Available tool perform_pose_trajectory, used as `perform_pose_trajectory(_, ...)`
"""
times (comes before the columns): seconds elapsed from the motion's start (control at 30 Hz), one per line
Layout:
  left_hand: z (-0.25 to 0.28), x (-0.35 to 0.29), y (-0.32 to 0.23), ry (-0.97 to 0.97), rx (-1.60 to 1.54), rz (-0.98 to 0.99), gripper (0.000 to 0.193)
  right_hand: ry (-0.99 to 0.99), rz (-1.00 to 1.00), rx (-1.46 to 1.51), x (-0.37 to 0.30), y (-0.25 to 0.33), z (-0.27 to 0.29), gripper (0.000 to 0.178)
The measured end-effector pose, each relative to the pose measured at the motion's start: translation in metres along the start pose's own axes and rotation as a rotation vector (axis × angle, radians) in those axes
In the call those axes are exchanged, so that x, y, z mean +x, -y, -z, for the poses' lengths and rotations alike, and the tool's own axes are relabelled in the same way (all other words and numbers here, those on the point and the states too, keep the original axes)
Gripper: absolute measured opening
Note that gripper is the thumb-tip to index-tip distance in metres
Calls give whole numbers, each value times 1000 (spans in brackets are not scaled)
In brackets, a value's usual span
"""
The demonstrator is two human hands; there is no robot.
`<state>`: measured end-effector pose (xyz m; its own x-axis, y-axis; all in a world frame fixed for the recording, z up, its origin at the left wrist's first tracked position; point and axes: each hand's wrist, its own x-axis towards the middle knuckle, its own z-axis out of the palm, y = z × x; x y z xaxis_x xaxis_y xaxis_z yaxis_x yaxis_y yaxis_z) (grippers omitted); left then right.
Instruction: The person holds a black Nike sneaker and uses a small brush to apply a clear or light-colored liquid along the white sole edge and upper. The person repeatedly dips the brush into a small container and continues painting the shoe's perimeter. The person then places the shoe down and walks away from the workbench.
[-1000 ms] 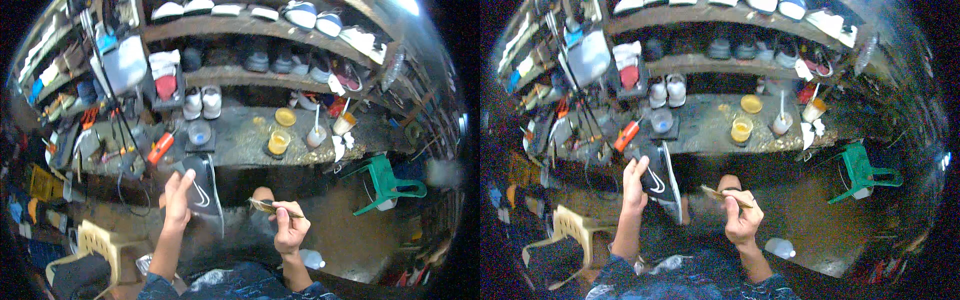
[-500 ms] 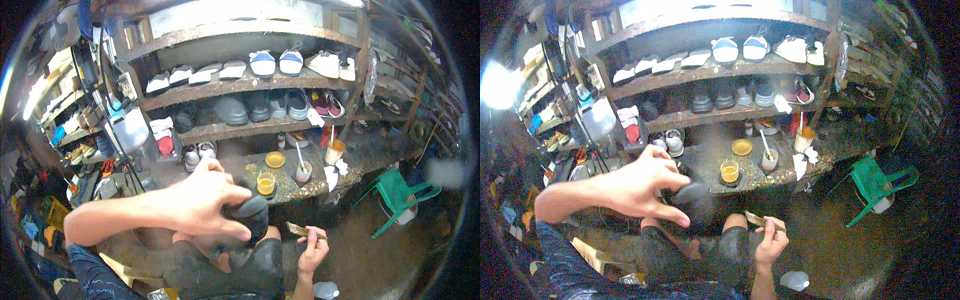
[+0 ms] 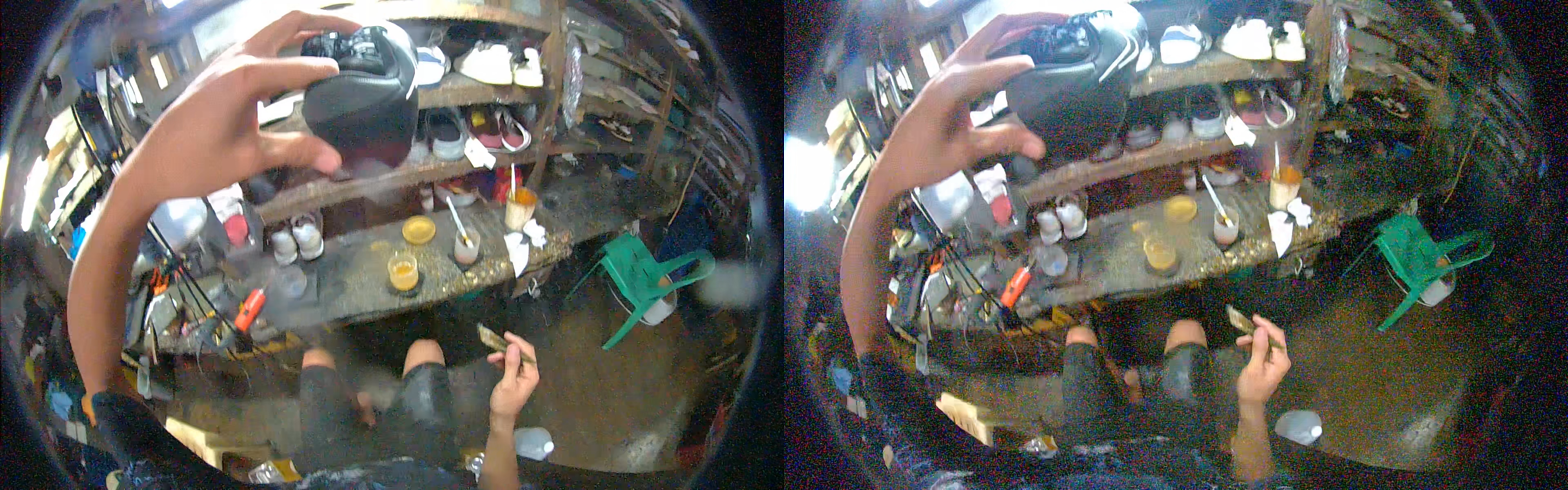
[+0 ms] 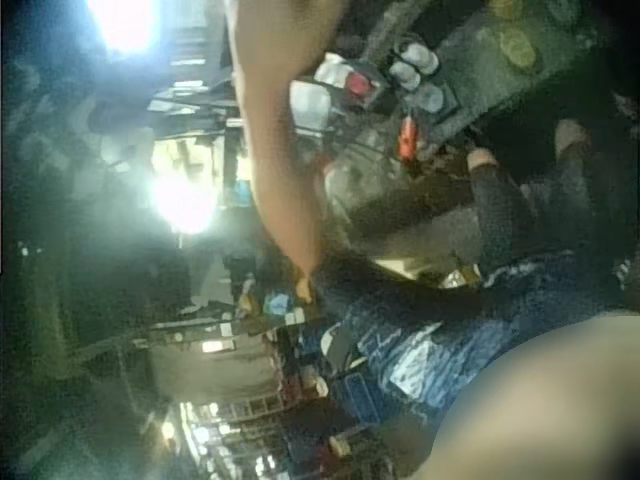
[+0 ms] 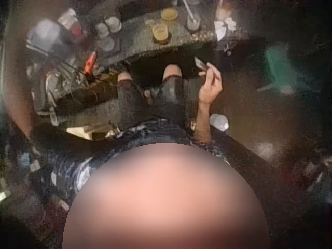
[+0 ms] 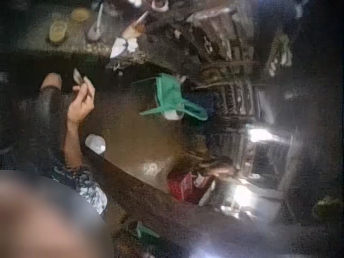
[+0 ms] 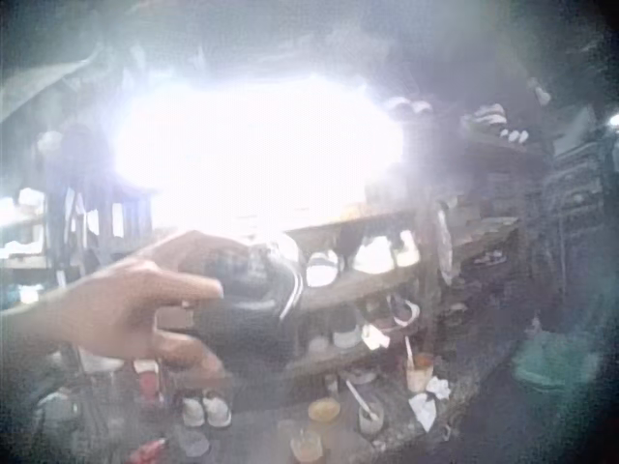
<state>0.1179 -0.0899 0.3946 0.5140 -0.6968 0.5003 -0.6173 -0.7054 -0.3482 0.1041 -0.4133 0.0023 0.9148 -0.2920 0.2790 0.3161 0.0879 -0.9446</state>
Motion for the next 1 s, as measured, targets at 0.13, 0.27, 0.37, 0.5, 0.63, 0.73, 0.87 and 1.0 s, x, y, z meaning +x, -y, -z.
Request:
perform_pose_trajectory(0.13,-22,-34,8,120,-115,69,69,-7,17,-43,-6,1,11,25)
perform_pose_trajectory(0.27,-45,-91,1,220,-224,276,60,-10,-15,-67,-11,-11,26,25)
perform_pose_trajectory(0.37,-66,-130,3,386,-258,392,59,-42,-96,-122,-10,-20,31,25)
perform_pose_trajectory(0.5,-101,-165,17,410,-214,491,59,12,-7,-136,-8,-20,15,25)
perform_pose_trajectory(0.63,-124,-178,34,353,-172,522,59,69,-30,-105,-9,-10,-18,25)
perform_pose_trajectory(0.73,-136,-180,36,252,-204,466,59,130,0,-85,-16,-5,-39,26)
perform_pose_trajectory(0.87,-150,-188,24,247,-260,467,61,120,10,-59,-25,-3,-49,24)
perform_pose_trajectory(1.0,-172,-200,22,255,-364,294,57,99,-43,-53,-26,-8,-48,26)
